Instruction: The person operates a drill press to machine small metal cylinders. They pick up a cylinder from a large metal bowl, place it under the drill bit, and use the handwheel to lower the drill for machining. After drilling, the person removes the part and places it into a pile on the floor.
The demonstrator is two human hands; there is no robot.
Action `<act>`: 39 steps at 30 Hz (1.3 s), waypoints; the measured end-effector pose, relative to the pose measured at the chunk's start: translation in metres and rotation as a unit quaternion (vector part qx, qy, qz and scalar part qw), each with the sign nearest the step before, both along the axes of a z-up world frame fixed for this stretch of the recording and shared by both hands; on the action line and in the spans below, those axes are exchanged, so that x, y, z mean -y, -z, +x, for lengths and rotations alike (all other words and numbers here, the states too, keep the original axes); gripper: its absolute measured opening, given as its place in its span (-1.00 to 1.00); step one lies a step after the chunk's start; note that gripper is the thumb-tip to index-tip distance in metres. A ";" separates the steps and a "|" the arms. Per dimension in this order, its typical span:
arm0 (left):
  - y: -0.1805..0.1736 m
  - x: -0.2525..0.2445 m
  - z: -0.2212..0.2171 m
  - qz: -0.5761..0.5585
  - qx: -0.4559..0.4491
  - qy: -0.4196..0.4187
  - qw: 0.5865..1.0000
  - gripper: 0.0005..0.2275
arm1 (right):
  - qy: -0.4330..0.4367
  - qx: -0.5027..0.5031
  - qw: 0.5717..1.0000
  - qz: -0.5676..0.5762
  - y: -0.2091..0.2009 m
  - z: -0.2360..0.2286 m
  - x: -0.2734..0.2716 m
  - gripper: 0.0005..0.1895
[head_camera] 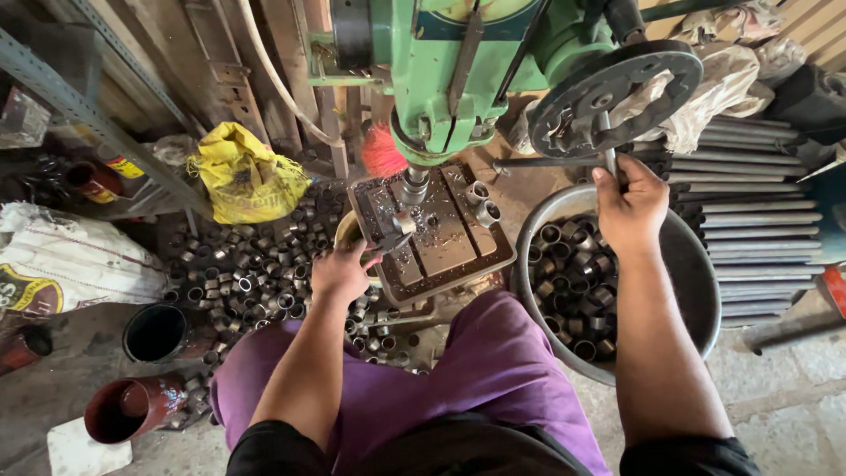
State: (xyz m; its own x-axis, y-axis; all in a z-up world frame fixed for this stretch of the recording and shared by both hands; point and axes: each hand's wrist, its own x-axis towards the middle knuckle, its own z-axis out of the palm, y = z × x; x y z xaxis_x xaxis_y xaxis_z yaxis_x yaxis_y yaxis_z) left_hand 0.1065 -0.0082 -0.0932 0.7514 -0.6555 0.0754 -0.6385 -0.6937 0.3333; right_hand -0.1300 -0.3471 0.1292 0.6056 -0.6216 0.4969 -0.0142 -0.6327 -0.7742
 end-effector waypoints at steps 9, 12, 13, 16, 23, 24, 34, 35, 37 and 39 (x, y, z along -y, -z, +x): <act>-0.008 0.000 0.000 0.045 -0.015 -0.002 0.999 -0.68 | 0.007 0.029 0.999 -0.027 0.012 0.006 0.006 -0.87; -0.009 -0.001 -0.001 0.025 0.000 -0.001 1.000 -0.70 | 0.029 0.025 0.997 -0.064 0.015 0.008 0.004 -0.86; -0.009 -0.001 -0.002 0.018 0.015 -0.003 1.000 -0.70 | 0.035 0.025 0.997 -0.070 0.015 0.008 0.004 -0.86; -0.011 -0.002 -0.002 0.006 0.004 0.001 1.000 -0.72 | 0.051 0.019 0.996 -0.069 0.017 0.009 0.003 -0.86; -0.025 0.000 -0.005 0.037 -0.070 -0.020 0.997 -0.72 | 0.065 0.024 0.996 -0.054 0.024 0.014 0.004 -0.85; -0.025 0.000 -0.006 0.026 -0.054 -0.019 0.998 -0.73 | 0.063 0.026 0.996 -0.062 0.025 0.015 0.006 -0.84; -0.018 -0.002 -0.005 0.028 -0.017 -0.013 0.999 -0.70 | 0.045 0.031 0.997 -0.059 0.028 0.017 0.009 -0.88; -0.019 -0.001 -0.005 0.029 -0.021 -0.015 0.999 -0.70 | 0.043 0.033 0.997 -0.056 0.029 0.017 0.010 -0.87; -0.023 -0.002 0.004 0.093 -0.012 -0.009 0.996 -0.69 | 0.020 0.036 0.999 -0.005 0.037 0.016 0.017 -0.80; -0.026 -0.002 0.006 0.130 -0.081 -0.015 0.988 -0.73 | -0.007 0.022 0.999 0.044 0.059 0.015 0.030 -0.70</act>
